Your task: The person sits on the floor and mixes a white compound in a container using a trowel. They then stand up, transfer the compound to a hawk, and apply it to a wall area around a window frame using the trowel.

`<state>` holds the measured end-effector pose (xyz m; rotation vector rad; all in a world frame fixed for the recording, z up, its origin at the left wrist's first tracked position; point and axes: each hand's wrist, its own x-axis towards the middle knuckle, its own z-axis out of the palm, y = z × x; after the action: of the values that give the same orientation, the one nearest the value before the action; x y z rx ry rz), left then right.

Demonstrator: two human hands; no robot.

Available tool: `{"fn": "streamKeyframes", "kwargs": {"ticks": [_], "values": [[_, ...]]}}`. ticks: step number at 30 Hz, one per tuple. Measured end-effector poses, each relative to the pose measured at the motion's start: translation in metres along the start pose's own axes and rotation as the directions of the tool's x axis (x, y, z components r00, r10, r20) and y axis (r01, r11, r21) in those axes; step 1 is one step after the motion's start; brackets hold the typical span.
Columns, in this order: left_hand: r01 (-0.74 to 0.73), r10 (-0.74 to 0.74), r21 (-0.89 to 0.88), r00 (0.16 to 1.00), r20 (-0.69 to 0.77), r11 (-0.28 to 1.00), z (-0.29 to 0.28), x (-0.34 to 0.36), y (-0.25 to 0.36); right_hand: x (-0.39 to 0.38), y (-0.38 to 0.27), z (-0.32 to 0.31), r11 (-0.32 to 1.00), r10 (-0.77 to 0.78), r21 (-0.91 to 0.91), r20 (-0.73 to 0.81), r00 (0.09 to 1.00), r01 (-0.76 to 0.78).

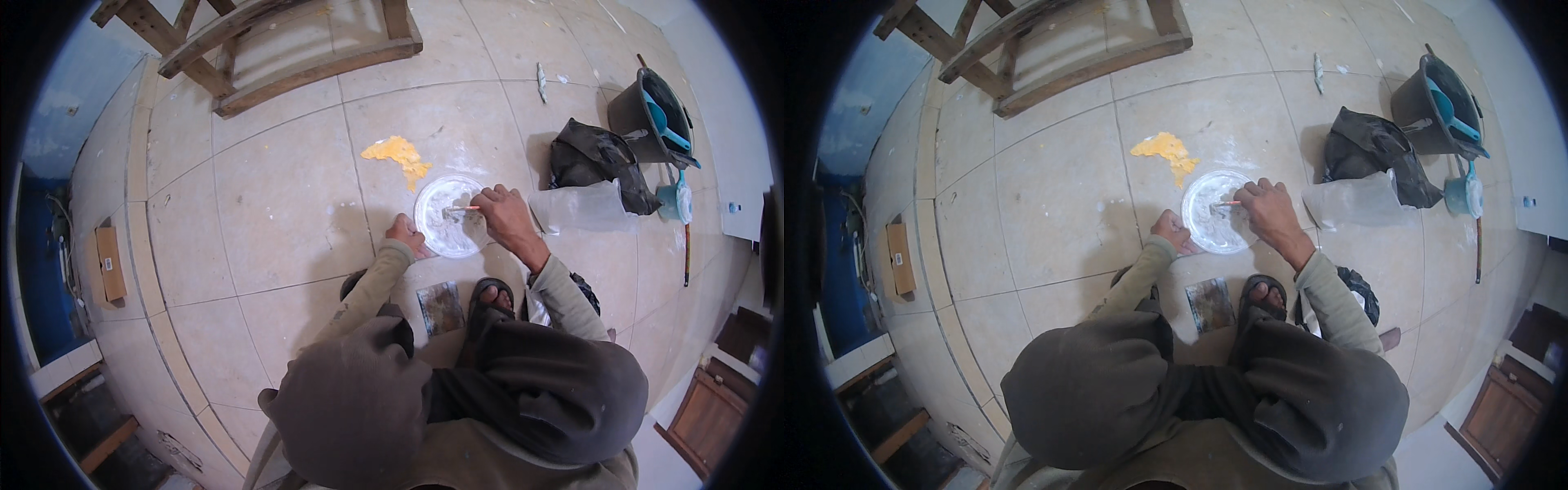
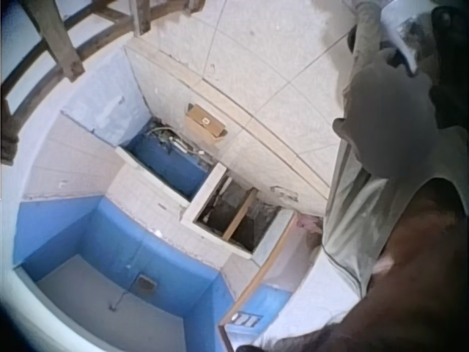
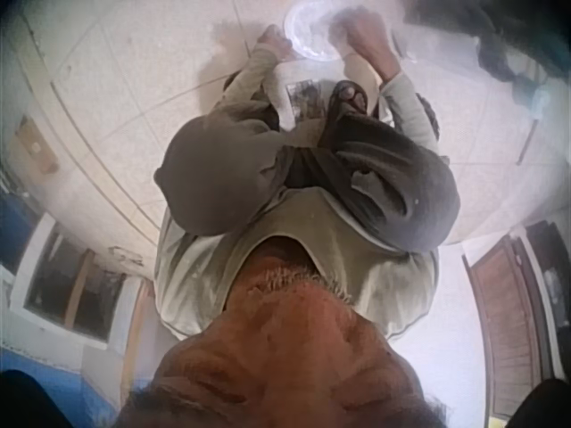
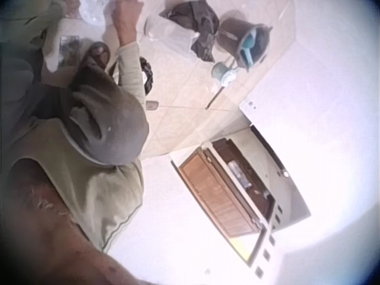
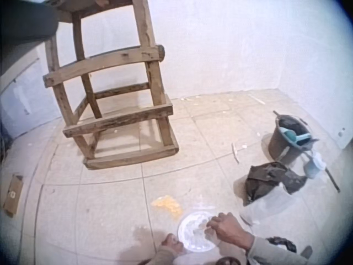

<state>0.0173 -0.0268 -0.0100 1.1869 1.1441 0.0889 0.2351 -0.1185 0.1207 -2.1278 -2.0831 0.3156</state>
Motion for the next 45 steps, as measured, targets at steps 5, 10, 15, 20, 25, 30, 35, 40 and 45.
{"fn": "streamKeyframes", "kwargs": {"ticks": [5,10,15,20,25,30,35,40,45], "values": [[-0.005,0.006,-0.092,1.0,0.01,0.996,0.0,-0.002,0.003,-0.01,-0.006,0.006,0.999,-0.023,-0.042,-0.012,1.0,0.023],[0.016,-0.015,-0.043,1.0,0.021,0.999,-0.003,-0.003,0.009,-0.013,-0.011,0.009,0.999,-0.034,-0.033,-0.035,0.999,0.033],[0.026,-0.027,-0.073,1.0,-0.002,0.997,-0.001,-0.002,-0.001,-0.016,-0.021,0.009,0.997,-0.05,-0.062,-0.041,0.998,0.047],[-0.013,0.013,-0.014,0.999,-0.039,1.0,0.001,-0.002,-0.005,-0.015,-0.015,0.011,0.997,-0.035,-0.068,-0.046,0.998,0.031],[0.01,-0.011,-0.056,1.0,-0.015,0.998,0.003,-0.007,0.008,-0.018,-0.008,0.016,0.999,-0.007,-0.035,-0.063,0.998,0.005],[-0.021,0.019,-0.032,0.999,-0.037,0.999,0.0,-0.005,0.005,-0.012,-0.006,0.011,0.999,-0.009,-0.05,-0.07,0.997,0.006],[-0.087,0.082,-0.051,0.992,-0.091,0.995,0.003,-0.018,0.014,-0.013,0.001,0.007,0.992,0.076,0.11,-0.119,0.99,-0.063],[-0.092,0.097,0.044,0.988,-0.119,0.995,0.0,-0.032,0.047,-0.014,-0.001,-0.008,0.952,0.177,0.274,-0.134,0.975,-0.135],[-0.091,0.099,0.076,0.989,-0.112,0.993,-0.004,-0.021,0.041,-0.011,0.006,-0.004,0.925,0.217,0.35,-0.163,0.962,-0.15]]}}
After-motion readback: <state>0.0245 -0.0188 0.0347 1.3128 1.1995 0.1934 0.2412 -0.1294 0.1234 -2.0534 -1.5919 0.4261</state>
